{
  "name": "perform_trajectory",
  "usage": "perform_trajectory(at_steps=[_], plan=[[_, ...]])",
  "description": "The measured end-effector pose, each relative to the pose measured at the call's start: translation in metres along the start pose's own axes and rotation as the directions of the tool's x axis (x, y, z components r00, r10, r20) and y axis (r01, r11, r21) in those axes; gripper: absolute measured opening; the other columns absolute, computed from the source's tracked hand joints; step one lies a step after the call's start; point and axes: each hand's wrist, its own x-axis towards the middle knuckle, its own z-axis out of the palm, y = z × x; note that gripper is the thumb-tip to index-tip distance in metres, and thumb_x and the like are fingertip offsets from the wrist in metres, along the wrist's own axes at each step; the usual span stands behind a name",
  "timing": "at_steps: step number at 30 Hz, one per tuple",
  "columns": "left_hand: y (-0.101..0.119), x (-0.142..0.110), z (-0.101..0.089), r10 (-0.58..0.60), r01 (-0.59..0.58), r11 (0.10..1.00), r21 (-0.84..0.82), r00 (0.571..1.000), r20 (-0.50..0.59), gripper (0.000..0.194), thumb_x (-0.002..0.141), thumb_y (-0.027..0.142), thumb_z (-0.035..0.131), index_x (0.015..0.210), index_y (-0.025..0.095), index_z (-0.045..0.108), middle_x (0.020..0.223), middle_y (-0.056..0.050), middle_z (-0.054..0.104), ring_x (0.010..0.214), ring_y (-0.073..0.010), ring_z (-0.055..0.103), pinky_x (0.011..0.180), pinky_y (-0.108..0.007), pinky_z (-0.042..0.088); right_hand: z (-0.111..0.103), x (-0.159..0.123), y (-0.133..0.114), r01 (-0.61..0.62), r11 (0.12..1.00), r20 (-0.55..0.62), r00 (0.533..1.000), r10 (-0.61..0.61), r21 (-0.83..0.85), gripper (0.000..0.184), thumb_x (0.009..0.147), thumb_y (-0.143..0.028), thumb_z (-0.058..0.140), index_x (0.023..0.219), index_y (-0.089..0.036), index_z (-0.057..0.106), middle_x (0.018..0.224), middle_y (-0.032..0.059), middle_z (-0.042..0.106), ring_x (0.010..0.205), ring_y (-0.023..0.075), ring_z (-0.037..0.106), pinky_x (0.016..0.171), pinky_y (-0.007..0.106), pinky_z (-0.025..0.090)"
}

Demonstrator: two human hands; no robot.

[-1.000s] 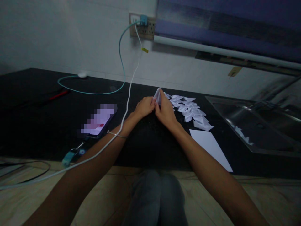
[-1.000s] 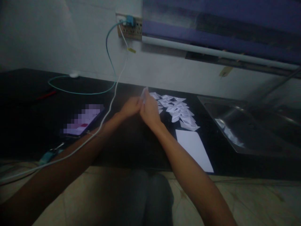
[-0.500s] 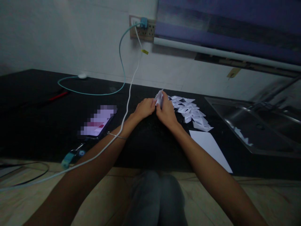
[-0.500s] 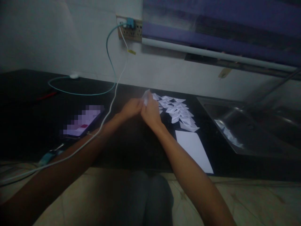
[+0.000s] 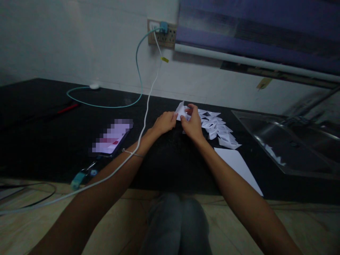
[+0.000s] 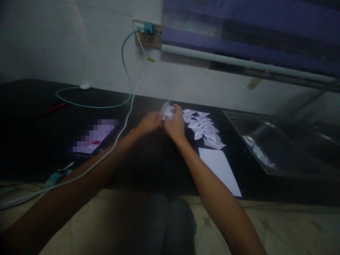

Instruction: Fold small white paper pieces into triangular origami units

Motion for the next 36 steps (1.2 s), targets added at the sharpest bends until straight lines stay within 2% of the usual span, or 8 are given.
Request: perform_trajectory(at_steps=[3,7,15,21,25,30,33,36], plan=[[0.003,-0.001,0.001,0.005,-0.004,0.997,0.072,1.0,-0.024,0.046,0.102,0.042,0.034,0.076,0.017,0.063,0.067,-0.006,0.067,0.062,-0.0162,0.06,0.065,-0.028,0.044,-0.003,0.005,0.007,-0.015,1.0,-0.053,0.998,0.014,-0.011,0.044,0.079,-0.02,0.06,0.121,-0.022,0.051,0.1,0.0095,0.068,0.092,0.025,0.065,0.084,0.046,0.055],[0.003,0.0,0.001,0.05,-0.049,0.998,0.037,0.998,-0.03,0.043,0.101,0.038,0.039,0.074,0.016,0.065,0.068,-0.007,0.068,0.063,-0.016,0.062,0.063,-0.027,0.044,-0.005,0.008,0.005,-0.03,1.0,0.007,1.0,0.03,0.006,0.022,0.078,-0.023,0.062,0.1,-0.02,0.059,0.086,0.006,0.067,0.076,0.02,0.063,0.072,0.038,0.054],[0.0,0.004,0.001,0.102,-0.068,0.935,-0.349,0.992,0.08,0.042,0.1,0.039,0.046,0.07,0.015,0.063,0.065,-0.005,0.066,0.055,-0.011,0.059,0.058,-0.024,0.044,-0.014,0.007,0.0,0.104,0.991,0.042,0.994,-0.1,-0.088,0.015,0.079,-0.022,0.06,0.091,-0.02,0.068,0.095,0.0096,0.072,0.092,0.0259,0.065,0.087,0.047,0.053],[0.004,0.004,-0.002,0.022,0.023,0.887,-0.461,0.996,0.09,0.038,0.098,0.042,0.052,0.077,0.014,0.067,0.067,-0.006,0.067,0.051,-0.009,0.055,0.049,-0.023,0.039,-0.021,0.014,0.004,0.124,0.991,0.032,0.992,-0.122,-0.046,0.015,0.081,-0.023,0.063,0.093,-0.019,0.071,0.097,0.0098,0.072,0.091,0.0243,0.066,0.088,0.046,0.055],[0.005,0.006,-0.003,-0.006,0.016,0.81,-0.587,1.0,0.02,0.04,0.097,0.05,0.053,0.085,0.013,0.067,0.077,-0.008,0.07,0.056,-0.009,0.059,0.047,-0.021,0.042,-0.024,0.019,0.008,-0.02,0.988,-0.071,0.997,0.031,0.152,0.018,0.075,-0.031,0.075,0.088,-0.02,0.071,0.098,0.0077,0.071,0.095,0.0237,0.067,0.09,0.046,0.058],[0.002,0.009,-0.001,-0.027,0.007,0.77,-0.639,0.999,-0.022,0.04,0.095,0.053,0.055,0.089,0.015,0.066,0.087,-0.011,0.071,0.064,-0.0108,0.064,0.046,-0.019,0.044,-0.027,0.02,0.005,-0.302,0.792,0.176,0.953,0.246,0.53,0.039,0.069,-0.052,0.081,0.091,-0.022,0.069,0.083,0.0032,0.072,0.079,0.0194,0.071,0.075,0.039,0.064],[-0.001,0.01,-0.001,-0.004,-0.034,0.766,-0.642,0.998,-0.058,0.031,0.092,0.045,0.061,0.104,0.017,0.065,0.09,-0.01,0.071,0.065,-0.0129,0.065,0.045,-0.02,0.044,-0.031,0.02,0.002,-0.346,0.749,0.197,0.938,0.285,0.564,0.043,0.064,-0.052,0.084,0.09,-0.022,0.068,0.08,0.0028,0.072,0.072,0.0179,0.071,0.071,0.036,0.064],[-0.004,0.012,-0.006,-0.005,-0.121,0.75,-0.651,0.982,-0.189,0.039,0.088,0.034,0.066,0.123,0.021,0.058,0.095,-0.009,0.071,0.069,-0.0154,0.066,0.046,-0.02,0.047,-0.035,0.021,0.002,-0.366,0.75,0.224,0.93,0.29,0.55,0.04,0.063,-0.045,0.086,0.088,-0.02,0.069,0.075,0.002,0.071,0.064,0.016,0.069,0.069,0.037,0.063]])
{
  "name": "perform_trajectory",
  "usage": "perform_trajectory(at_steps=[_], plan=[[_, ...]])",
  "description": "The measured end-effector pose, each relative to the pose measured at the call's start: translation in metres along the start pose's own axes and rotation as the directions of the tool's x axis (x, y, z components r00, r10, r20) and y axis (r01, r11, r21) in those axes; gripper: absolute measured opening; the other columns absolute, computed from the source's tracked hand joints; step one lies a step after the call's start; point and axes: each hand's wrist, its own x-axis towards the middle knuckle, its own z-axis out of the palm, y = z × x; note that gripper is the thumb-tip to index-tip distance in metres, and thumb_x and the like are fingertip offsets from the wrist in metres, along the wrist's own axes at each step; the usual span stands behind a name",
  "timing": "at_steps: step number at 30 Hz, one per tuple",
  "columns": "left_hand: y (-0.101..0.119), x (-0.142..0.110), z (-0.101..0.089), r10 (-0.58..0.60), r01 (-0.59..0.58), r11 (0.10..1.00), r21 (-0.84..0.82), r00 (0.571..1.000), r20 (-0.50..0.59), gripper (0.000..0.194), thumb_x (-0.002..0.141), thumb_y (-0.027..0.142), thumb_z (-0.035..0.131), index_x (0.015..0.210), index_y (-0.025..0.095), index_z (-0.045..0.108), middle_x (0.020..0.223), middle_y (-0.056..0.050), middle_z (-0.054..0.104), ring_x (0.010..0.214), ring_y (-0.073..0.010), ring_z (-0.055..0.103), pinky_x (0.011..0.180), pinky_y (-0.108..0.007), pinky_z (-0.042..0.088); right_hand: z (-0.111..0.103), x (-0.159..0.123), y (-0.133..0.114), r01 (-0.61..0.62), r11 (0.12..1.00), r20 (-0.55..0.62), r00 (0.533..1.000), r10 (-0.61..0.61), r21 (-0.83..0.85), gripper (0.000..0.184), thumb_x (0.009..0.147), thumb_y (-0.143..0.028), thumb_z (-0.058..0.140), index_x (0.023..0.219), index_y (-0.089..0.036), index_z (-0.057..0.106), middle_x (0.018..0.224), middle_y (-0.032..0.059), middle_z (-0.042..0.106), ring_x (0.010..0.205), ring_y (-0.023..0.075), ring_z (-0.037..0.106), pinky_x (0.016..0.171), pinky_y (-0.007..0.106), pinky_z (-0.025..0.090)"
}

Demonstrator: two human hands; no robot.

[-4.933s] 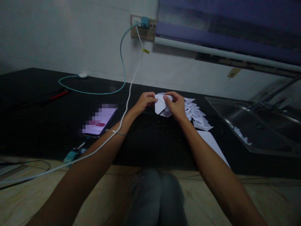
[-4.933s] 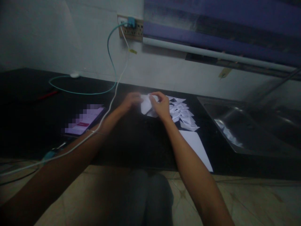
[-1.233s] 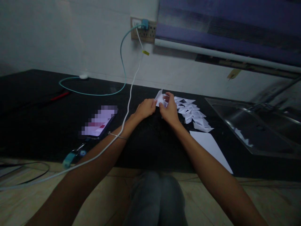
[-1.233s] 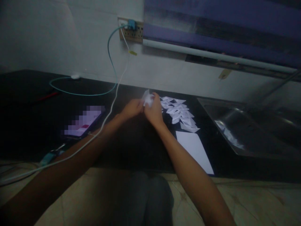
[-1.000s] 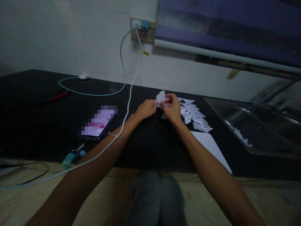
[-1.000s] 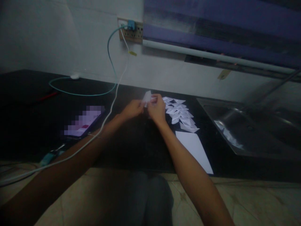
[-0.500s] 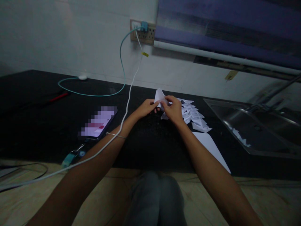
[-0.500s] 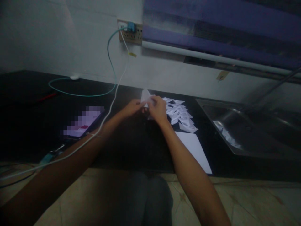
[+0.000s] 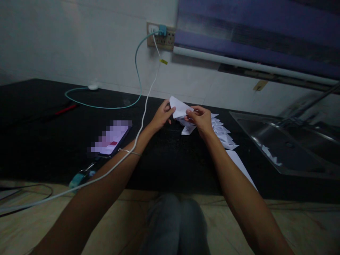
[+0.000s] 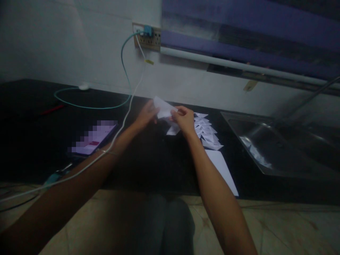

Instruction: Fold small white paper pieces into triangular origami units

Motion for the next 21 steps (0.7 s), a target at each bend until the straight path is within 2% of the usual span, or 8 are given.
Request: perform_trajectory(at_steps=[3,6,9,13,18,21], plan=[[0.003,0.002,-0.006,0.054,-0.054,0.998,0.012,0.997,-0.056,0.046,0.083,0.029,0.068,0.126,0.023,0.054,0.1,-0.008,0.071,0.075,-0.0158,0.067,0.048,-0.019,0.049,-0.004,0.001,0.0,-0.015,1.0,0.039,0.999,0.016,-0.007,0.035,0.063,-0.038,0.086,0.087,-0.019,0.07,0.074,0.0021,0.071,0.063,0.0149,0.067,0.07,0.038,0.062],[0.005,0.003,-0.01,0.076,-0.074,0.997,0.037,0.996,-0.049,0.045,0.081,0.029,0.069,0.123,0.022,0.053,0.1,-0.006,0.07,0.075,-0.0144,0.067,0.05,-0.017,0.049,-0.005,0.001,0.0,-0.011,1.0,0.016,1.0,0.011,0.015,0.035,0.061,-0.034,0.086,0.088,-0.02,0.07,0.074,0.0004,0.069,0.065,0.0148,0.066,0.072,0.039,0.062],[0.005,0.002,-0.011,0.082,-0.08,0.996,0.046,0.996,-0.046,0.044,0.082,0.03,0.07,0.122,0.022,0.053,0.095,-0.005,0.07,0.073,-0.0146,0.068,0.05,-0.018,0.05,-0.006,0.001,-0.002,-0.007,0.999,-0.014,1.0,0.007,0.039,0.033,0.058,-0.031,0.087,0.086,-0.022,0.071,0.078,-0.0004,0.068,0.073,0.0158,0.067,0.078,0.04,0.062],[0.003,0.002,-0.011,0.076,-0.075,0.997,0.026,0.996,-0.049,0.045,0.081,0.028,0.071,0.122,0.023,0.053,0.09,-0.005,0.068,0.072,-0.0163,0.068,0.05,-0.02,0.052,-0.005,-0.002,-0.008,-0.075,0.993,0.017,0.997,0.074,0.096,0.03,0.06,-0.03,0.086,0.084,-0.023,0.069,0.086,0.0005,0.069,0.086,0.0184,0.068,0.086,0.044,0.062],[0.003,0.002,-0.01,0.084,-0.083,0.996,0.019,0.996,-0.042,0.041,0.083,0.026,0.069,0.122,0.025,0.053,0.084,-0.002,0.064,0.065,-0.0134,0.064,0.049,-0.02,0.051,-0.003,-0.006,-0.013,-0.163,0.982,0.077,0.985,0.156,0.094,0.036,0.06,-0.031,0.086,0.09,-0.023,0.068,0.086,0.0015,0.069,0.085,0.0193,0.068,0.082,0.045,0.063],[0.006,0.0,-0.008,0.104,-0.103,0.992,0.078,0.994,-0.008,0.035,0.083,0.025,0.067,0.117,0.025,0.056,0.085,-0.002,0.064,0.06,-0.011,0.06,0.045,-0.019,0.047,-0.003,-0.005,-0.011,-0.154,0.986,0.064,0.987,0.15,0.07,0.035,0.061,-0.032,0.085,0.09,-0.023,0.068,0.084,0.0016,0.069,0.081,0.0188,0.068,0.078,0.044,0.063]])
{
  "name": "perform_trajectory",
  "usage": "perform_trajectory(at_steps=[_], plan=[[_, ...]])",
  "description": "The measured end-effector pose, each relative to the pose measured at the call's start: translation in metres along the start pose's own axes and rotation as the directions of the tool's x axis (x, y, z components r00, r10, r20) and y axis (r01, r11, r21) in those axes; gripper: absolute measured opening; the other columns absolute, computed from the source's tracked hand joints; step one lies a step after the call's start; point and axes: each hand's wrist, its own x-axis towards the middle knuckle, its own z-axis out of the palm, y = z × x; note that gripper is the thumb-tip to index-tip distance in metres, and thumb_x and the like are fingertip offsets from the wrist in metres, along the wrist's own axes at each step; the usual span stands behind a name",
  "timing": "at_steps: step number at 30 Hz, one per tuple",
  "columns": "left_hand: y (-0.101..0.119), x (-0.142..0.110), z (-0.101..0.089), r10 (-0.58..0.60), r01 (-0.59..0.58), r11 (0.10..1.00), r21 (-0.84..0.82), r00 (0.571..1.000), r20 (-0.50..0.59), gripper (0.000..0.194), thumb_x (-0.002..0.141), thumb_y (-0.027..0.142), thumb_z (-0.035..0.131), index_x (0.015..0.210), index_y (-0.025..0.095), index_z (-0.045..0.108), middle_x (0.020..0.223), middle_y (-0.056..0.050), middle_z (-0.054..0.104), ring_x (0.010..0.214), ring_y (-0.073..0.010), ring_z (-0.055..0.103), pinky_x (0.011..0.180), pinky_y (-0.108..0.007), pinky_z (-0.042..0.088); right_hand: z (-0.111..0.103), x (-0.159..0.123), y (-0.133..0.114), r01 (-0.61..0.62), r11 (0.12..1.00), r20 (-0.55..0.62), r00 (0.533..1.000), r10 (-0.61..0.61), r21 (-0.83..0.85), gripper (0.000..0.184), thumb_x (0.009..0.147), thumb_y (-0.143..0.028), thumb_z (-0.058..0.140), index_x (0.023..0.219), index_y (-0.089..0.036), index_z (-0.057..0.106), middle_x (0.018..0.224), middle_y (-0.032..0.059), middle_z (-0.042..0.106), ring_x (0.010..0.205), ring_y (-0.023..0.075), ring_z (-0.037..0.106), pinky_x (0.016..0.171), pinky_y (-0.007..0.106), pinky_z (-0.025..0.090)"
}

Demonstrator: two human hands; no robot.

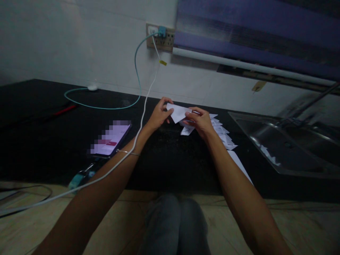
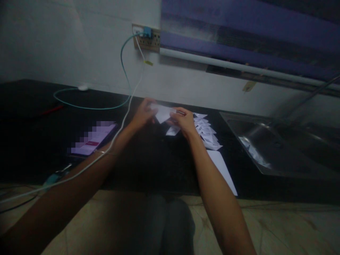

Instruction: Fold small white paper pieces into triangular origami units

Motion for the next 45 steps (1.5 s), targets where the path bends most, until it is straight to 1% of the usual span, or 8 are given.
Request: perform_trajectory(at_steps=[6,14,20,25,29,34,39,45], plan=[[0.0,-0.005,0.002,-0.006,-0.009,0.992,0.129,0.994,0.113,0.037,0.087,0.024,0.064,0.124,0.026,0.06,0.088,-0.003,0.068,0.055,-0.011,0.058,0.044,-0.021,0.044,-0.005,0.005,0.006,0.112,0.992,-0.002,0.994,-0.112,-0.059,0.029,0.064,-0.033,0.083,0.088,-0.022,0.071,0.084,0.0013,0.067,0.081,0.0179,0.067,0.077,0.043,0.063],[0.0,-0.005,0.003,0.072,-0.11,0.955,0.275,0.987,0.145,0.026,0.088,0.024,0.06,0.113,0.023,0.066,0.099,-0.004,0.069,0.063,-0.0109,0.057,0.054,-0.023,0.045,-0.003,0.006,0.016,0.119,0.979,0.134,0.986,-0.097,-0.163,0.038,0.062,-0.038,0.085,0.094,-0.02,0.075,0.094,0.0054,0.073,0.074,0.0182,0.068,0.069,0.04,0.065],[-0.001,-0.006,0.002,0.055,-0.079,0.972,0.222,0.992,0.113,0.023,0.079,0.02,0.068,0.1,0.022,0.062,0.095,-0.004,0.066,0.076,-0.0157,0.061,0.062,-0.025,0.05,-0.002,0.004,0.013,0.112,0.978,0.097,0.991,-0.095,-0.178,0.029,0.062,-0.036,0.083,0.085,-0.02,0.075,0.091,0.0043,0.072,0.075,0.0175,0.066,0.07,0.042,0.064],[0.001,-0.005,0.002,-0.074,0.059,0.992,0.11,0.988,0.138,0.024,0.072,0.016,0.072,0.091,0.021,0.058,0.082,-0.002,0.066,0.067,-0.0141,0.062,0.052,-0.022,0.049,-0.003,0.004,0.01,0.098,0.977,0.065,0.994,-0.087,-0.19,0.026,0.061,-0.031,0.083,0.081,-0.019,0.072,0.084,0.0032,0.07,0.071,0.0165,0.065,0.073,0.043,0.063],[0.007,-0.003,0.0,-0.136,0.137,0.991,0.002,0.978,0.159,0.025,0.073,0.019,0.071,0.095,0.02,0.06,0.083,-0.003,0.068,0.063,-0.0156,0.068,0.049,-0.023,0.052,-0.004,0.005,0.009,0.112,0.985,0.015,0.994,-0.111,-0.132,0.028,0.06,-0.032,0.084,0.083,-0.021,0.071,0.083,0.0016,0.068,0.071,0.0159,0.064,0.072,0.042,0.063],[0.013,-0.004,-0.005,-0.161,0.169,0.985,-0.039,0.974,0.161,0.025,0.076,0.021,0.07,0.1,0.017,0.065,0.078,-0.005,0.071,0.068,-0.0189,0.072,0.057,-0.028,0.059,-0.005,0.004,0.006,0.11,0.991,-0.036,0.993,-0.113,-0.082,0.029,0.06,-0.032,0.084,0.084,-0.021,0.071,0.072,-0.0013,0.061,0.067,0.0138,0.061,0.072,0.041,0.063],[0.017,-0.006,-0.005,-0.176,0.187,0.981,-0.058,0.971,0.162,0.023,0.079,0.025,0.069,0.1,0.016,0.066,0.074,-0.006,0.073,0.068,-0.0191,0.073,0.061,-0.029,0.061,-0.006,0.003,0.002,0.088,0.993,-0.109,0.989,-0.097,-0.084,0.028,0.062,-0.035,0.081,0.086,-0.023,0.071,0.074,-0.0015,0.062,0.071,0.0149,0.061,0.076,0.043,0.062],[0.019,-0.005,-0.004,-0.158,0.163,0.985,-0.062,0.984,0.078,0.023,0.08,0.028,0.069,0.098,0.014,0.069,0.073,-0.007,0.073,0.066,-0.0176,0.073,0.06,-0.027,0.06,-0.007,0.001,0.0,0.075,0.994,-0.061,0.995,-0.08,-0.082,0.029,0.065,-0.032,0.078,0.092,-0.025,0.069,0.075,-0.0001,0.062,0.078,0.018,0.063,0.081,0.045,0.062]])
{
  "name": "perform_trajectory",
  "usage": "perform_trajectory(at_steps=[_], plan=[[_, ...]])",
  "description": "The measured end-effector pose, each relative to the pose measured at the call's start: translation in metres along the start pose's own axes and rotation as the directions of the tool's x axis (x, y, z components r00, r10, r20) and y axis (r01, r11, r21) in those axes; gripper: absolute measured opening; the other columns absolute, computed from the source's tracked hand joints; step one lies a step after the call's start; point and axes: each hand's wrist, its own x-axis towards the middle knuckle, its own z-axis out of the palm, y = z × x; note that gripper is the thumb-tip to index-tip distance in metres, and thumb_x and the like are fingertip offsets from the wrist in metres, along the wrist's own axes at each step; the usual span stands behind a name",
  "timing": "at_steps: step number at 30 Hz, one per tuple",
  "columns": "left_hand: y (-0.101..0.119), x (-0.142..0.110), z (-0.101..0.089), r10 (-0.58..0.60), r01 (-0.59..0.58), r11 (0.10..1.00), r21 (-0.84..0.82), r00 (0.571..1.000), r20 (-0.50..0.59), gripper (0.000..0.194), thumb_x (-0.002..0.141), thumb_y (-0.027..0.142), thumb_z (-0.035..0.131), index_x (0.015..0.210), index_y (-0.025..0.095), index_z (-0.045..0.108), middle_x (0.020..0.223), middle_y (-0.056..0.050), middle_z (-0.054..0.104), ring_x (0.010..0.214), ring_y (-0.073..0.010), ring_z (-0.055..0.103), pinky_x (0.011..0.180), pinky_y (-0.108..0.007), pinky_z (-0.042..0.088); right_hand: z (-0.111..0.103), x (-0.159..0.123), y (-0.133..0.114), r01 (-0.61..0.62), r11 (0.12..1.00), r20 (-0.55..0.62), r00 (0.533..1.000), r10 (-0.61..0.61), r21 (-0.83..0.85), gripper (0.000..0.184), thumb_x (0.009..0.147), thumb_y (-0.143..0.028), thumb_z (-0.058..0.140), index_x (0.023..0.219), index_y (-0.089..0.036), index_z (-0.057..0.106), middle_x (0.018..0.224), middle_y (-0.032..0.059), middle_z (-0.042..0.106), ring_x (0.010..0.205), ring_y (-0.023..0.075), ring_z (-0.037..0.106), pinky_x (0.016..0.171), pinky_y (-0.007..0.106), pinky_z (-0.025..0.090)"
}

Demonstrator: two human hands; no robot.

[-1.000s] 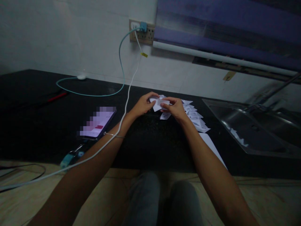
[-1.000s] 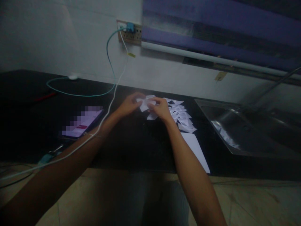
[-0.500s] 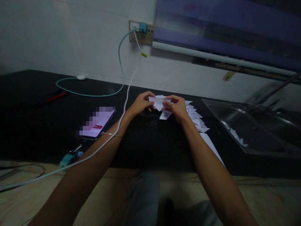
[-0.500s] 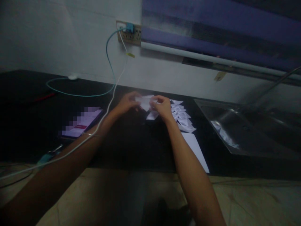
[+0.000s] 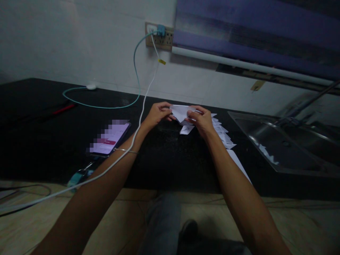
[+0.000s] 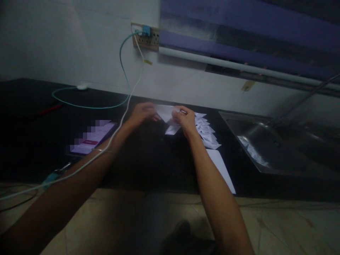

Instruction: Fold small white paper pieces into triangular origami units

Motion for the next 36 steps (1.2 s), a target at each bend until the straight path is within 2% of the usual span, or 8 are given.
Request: perform_trajectory(at_steps=[5,10,14,20,24,27,31,36], plan=[[0.002,0.001,-0.001,0.073,-0.068,0.996,0.055,0.993,-0.088,0.024,0.077,0.028,0.071,0.096,0.014,0.074,0.073,-0.007,0.073,0.065,-0.0173,0.073,0.057,-0.027,0.058,0.0,0.0,0.0,-0.006,1.0,0.037,0.999,0.006,0.001,0.027,0.068,-0.029,0.075,0.094,-0.026,0.069,0.087,0.0031,0.068,0.091,0.0218,0.065,0.082,0.046,0.062],[0.004,0.002,-0.001,0.117,-0.106,0.99,0.096,0.986,-0.12,0.023,0.079,0.03,0.07,0.093,0.013,0.076,0.076,-0.009,0.074,0.068,-0.0176,0.073,0.056,-0.027,0.057,0.002,-0.001,-0.001,0.023,0.998,0.021,0.999,-0.024,0.054,0.02,0.069,-0.027,0.071,0.089,-0.026,0.072,0.089,0.0016,0.07,0.088,0.0189,0.067,0.084,0.045,0.061],[0.003,0.003,0.0,0.129,-0.115,0.988,0.103,0.982,-0.137,0.021,0.079,0.031,0.071,0.091,0.014,0.075,0.073,-0.008,0.072,0.065,-0.0166,0.071,0.053,-0.025,0.054,0.005,-0.002,-0.001,0.052,0.998,-0.014,0.999,-0.052,0.035,0.019,0.07,-0.031,0.071,0.089,-0.025,0.072,0.097,0.0026,0.072,0.09,0.0195,0.067,0.083,0.044,0.061],[0.0,0.002,0.006,0.099,-0.087,0.987,0.135,0.991,-0.087,0.023,0.078,0.026,0.073,0.098,0.016,0.072,0.077,-0.006,0.072,0.062,-0.0154,0.067,0.049,-0.024,0.05,0.007,0.0,0.009,0.073,0.997,0.001,0.997,-0.073,-0.016,0.033,0.067,-0.043,0.079,0.095,-0.026,0.07,0.096,0.003,0.072,0.09,0.0207,0.068,0.078,0.041,0.061],[-0.004,0.002,0.012,0.102,-0.09,0.985,0.147,0.992,-0.078,0.025,0.075,0.027,0.076,0.098,0.017,0.073,0.079,-0.005,0.073,0.059,-0.0147,0.064,0.046,-0.023,0.047,0.007,0.001,0.015,0.069,0.998,0.055,0.996,-0.068,-0.005,0.039,0.066,-0.044,0.081,0.098,-0.026,0.069,0.092,0.0028,0.072,0.084,0.0201,0.069,0.075,0.04,0.06],[-0.005,0.001,0.015,0.115,-0.098,0.98,0.174,0.989,-0.092,0.026,0.073,0.029,0.078,0.096,0.017,0.074,0.079,-0.005,0.073,0.063,-0.0163,0.065,0.049,-0.024,0.049,0.01,0.0,0.016,0.066,0.997,0.052,0.997,-0.064,-0.036,0.041,0.065,-0.045,0.082,0.099,-0.025,0.07,0.09,0.0032,0.072,0.081,0.02,0.069,0.073,0.04,0.06],[-0.003,0.0,0.015,0.144,-0.126,0.972,0.197,0.986,-0.078,0.023,0.073,0.031,0.078,0.092,0.018,0.076,0.081,-0.006,0.074,0.063,-0.0156,0.065,0.05,-0.024,0.049,0.011,-0.001,0.016,0.066,0.995,0.042,0.997,-0.062,-0.081,0.04,0.065,-0.046,0.082,0.097,-0.025,0.071,0.088,0.0035,0.072,0.078,0.0197,0.068,0.071,0.039,0.059],[0.001,0.001,0.006,0.096,-0.089,0.991,0.099,0.993,-0.067,0.025,0.073,0.024,0.074,0.095,0.016,0.078,0.083,-0.008,0.075,0.059,-0.0145,0.065,0.047,-0.024,0.048,0.005,-0.002,0.008,0.068,0.998,0.057,0.996,-0.067,-0.012,0.031,0.066,-0.039,0.081,0.091,-0.025,0.072,0.09,0.0027,0.072,0.079,0.0178,0.067,0.072,0.038,0.06]])
